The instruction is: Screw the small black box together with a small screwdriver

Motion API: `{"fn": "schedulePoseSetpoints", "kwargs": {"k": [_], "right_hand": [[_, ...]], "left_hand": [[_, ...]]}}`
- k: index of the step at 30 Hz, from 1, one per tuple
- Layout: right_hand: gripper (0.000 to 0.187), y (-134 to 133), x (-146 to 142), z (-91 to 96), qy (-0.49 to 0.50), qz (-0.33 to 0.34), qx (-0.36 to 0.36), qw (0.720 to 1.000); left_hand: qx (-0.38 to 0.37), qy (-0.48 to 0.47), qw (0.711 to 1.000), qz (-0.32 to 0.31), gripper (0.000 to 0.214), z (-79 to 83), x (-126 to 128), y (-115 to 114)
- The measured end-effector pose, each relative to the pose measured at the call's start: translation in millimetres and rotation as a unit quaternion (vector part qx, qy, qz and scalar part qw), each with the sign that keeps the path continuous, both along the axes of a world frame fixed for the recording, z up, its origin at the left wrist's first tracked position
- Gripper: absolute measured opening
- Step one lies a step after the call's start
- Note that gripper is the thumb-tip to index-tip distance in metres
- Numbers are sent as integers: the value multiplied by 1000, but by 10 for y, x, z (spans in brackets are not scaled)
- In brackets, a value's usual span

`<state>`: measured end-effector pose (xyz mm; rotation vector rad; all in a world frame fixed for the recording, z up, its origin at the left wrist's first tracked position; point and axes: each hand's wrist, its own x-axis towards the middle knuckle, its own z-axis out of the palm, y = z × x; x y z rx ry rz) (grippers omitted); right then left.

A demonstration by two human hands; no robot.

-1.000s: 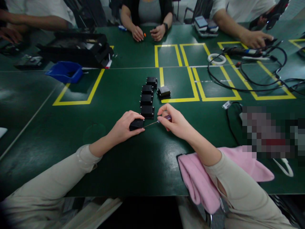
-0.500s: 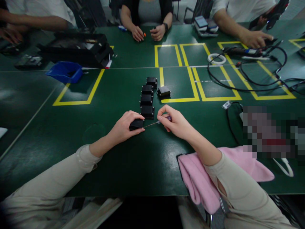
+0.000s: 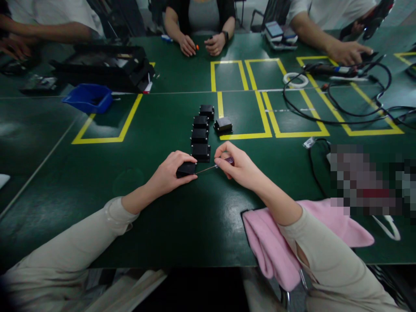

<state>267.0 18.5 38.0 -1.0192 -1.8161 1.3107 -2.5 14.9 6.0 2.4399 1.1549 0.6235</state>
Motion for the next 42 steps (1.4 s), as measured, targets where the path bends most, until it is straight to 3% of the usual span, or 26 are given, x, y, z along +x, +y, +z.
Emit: {"fn": "schedulePoseSetpoints", "kwargs": {"k": [42], "right_hand": [[9, -5, -4, -6, -11, 11, 20, 1000]], "left_hand": [[12, -11, 1000, -7, 36, -19, -6, 8]]}}
